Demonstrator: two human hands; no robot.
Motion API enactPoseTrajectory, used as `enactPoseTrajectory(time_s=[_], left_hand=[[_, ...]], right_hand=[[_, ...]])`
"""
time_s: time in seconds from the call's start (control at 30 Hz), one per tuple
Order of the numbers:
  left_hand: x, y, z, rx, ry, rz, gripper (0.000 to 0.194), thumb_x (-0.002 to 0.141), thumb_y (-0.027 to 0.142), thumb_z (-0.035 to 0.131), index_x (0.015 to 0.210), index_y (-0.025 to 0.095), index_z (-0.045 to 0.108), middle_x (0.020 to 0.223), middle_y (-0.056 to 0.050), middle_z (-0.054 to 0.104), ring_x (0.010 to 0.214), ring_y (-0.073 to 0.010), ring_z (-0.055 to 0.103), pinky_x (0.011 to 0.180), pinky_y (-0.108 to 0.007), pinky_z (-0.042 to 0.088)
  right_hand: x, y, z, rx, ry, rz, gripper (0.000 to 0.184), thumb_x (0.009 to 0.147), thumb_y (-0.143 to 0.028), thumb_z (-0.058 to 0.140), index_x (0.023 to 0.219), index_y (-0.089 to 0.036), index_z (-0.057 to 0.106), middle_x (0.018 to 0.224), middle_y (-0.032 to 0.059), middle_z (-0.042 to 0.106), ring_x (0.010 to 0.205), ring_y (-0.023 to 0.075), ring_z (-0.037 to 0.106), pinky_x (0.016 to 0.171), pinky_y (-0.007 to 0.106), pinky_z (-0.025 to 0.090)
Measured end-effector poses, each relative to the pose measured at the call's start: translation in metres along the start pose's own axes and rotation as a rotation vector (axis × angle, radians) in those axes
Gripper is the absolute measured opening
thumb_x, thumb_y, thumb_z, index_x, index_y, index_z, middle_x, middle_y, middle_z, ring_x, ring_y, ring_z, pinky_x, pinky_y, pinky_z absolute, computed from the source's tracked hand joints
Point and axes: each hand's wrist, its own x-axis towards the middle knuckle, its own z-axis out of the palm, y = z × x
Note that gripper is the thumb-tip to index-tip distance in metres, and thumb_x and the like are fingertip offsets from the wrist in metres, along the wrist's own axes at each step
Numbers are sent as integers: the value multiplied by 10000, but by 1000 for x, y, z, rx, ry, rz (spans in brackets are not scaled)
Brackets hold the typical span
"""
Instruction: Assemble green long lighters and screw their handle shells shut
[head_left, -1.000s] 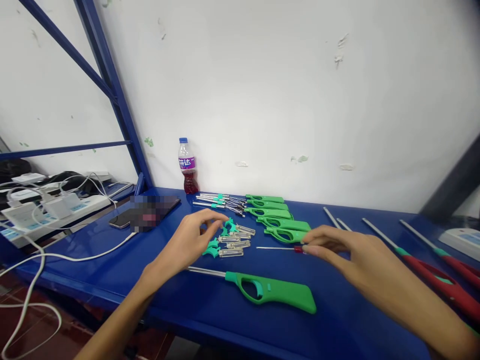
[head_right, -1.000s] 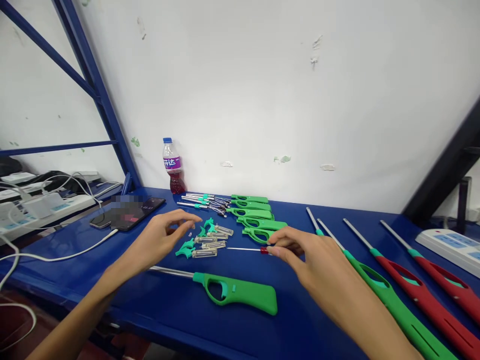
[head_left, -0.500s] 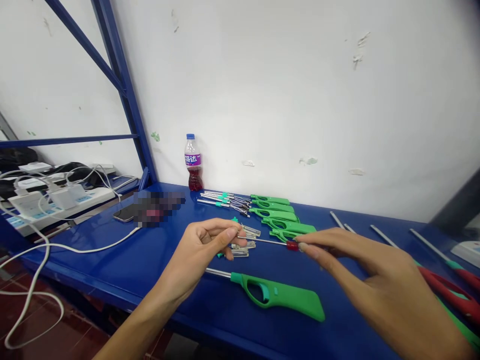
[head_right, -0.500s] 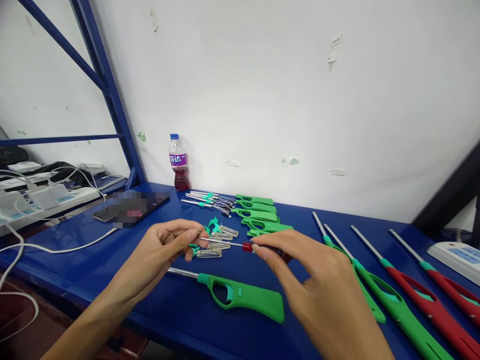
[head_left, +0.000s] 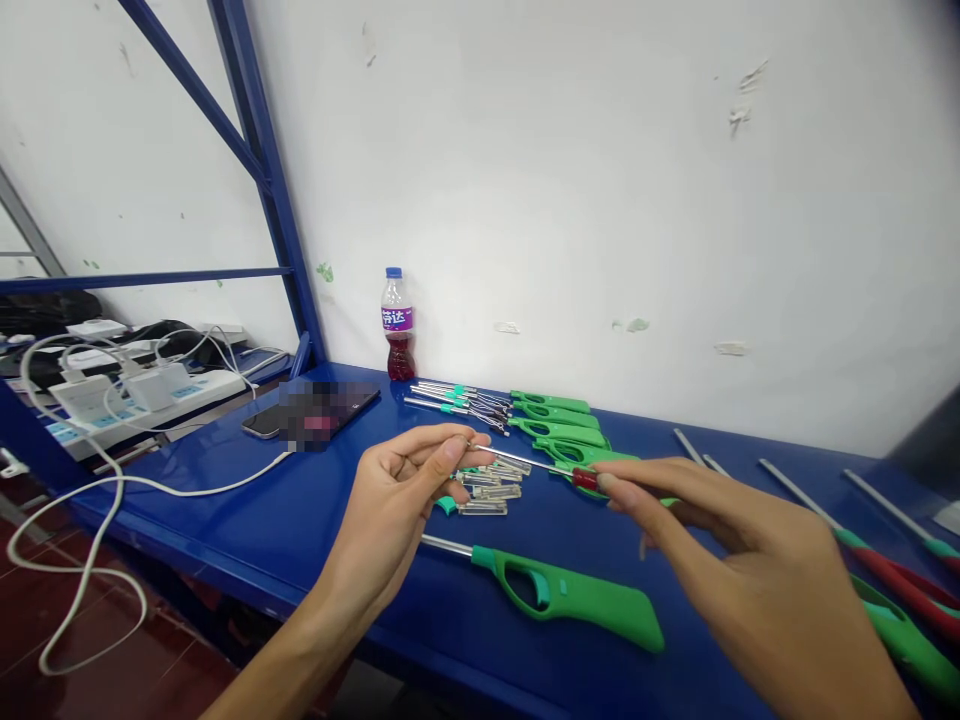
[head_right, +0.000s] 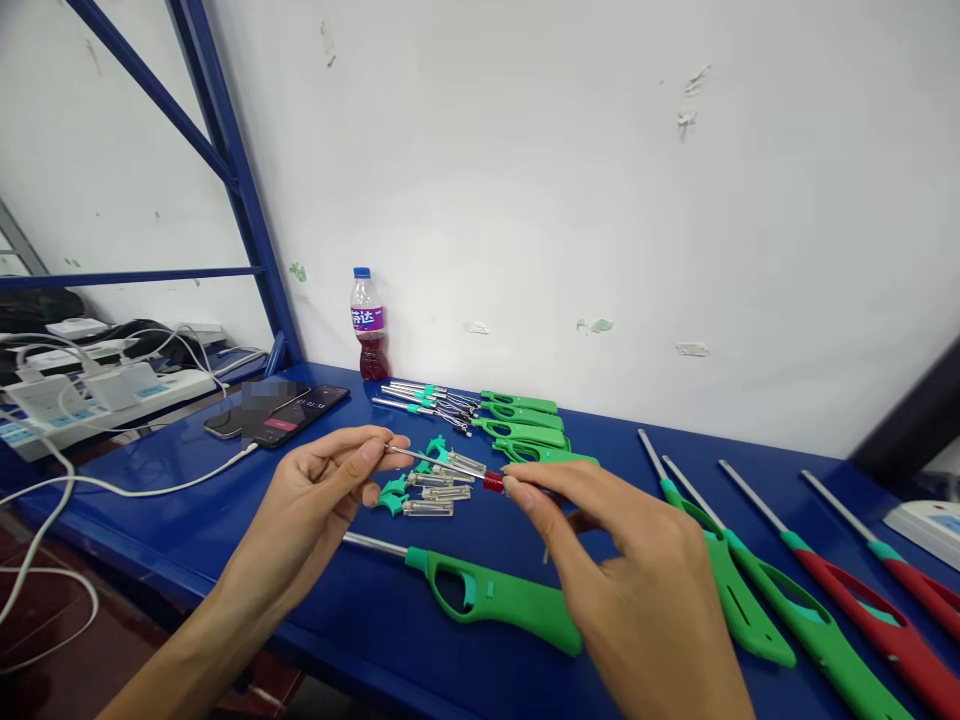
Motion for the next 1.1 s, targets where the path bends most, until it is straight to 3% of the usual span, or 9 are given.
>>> enactPoseTrajectory(time_s=[0.17,0.57,1.1], left_hand=[[0,-2,-2,-3,4,-26,220,829,376,944,963,215,879,1013,-79,848,788,-122,767,591,-104,537],[1,0,1,-52,59,-27,286,770,385,980,939,186,864,991,-112,843,949,-248,813,499,-141,491],[1,-2,-1,-44,15,-14,206,829,367,943,939,209,871,1006,-97,838,963,-221,806,501,-112,482]], right_hand=[[-2,-2,6,24,-3,-15,161,976,-407,709,961,-348,858,950,-23,852,578,157,722,550,251,616],[-1,-3,7,21,9,20,187,969,-426,709,977,-337,873,959,3,853,553,163,689,511,259,621],[-5,1,10,57,30,125,220,966,-484,716,970,-332,876,951,10,849,492,148,680,436,251,593]])
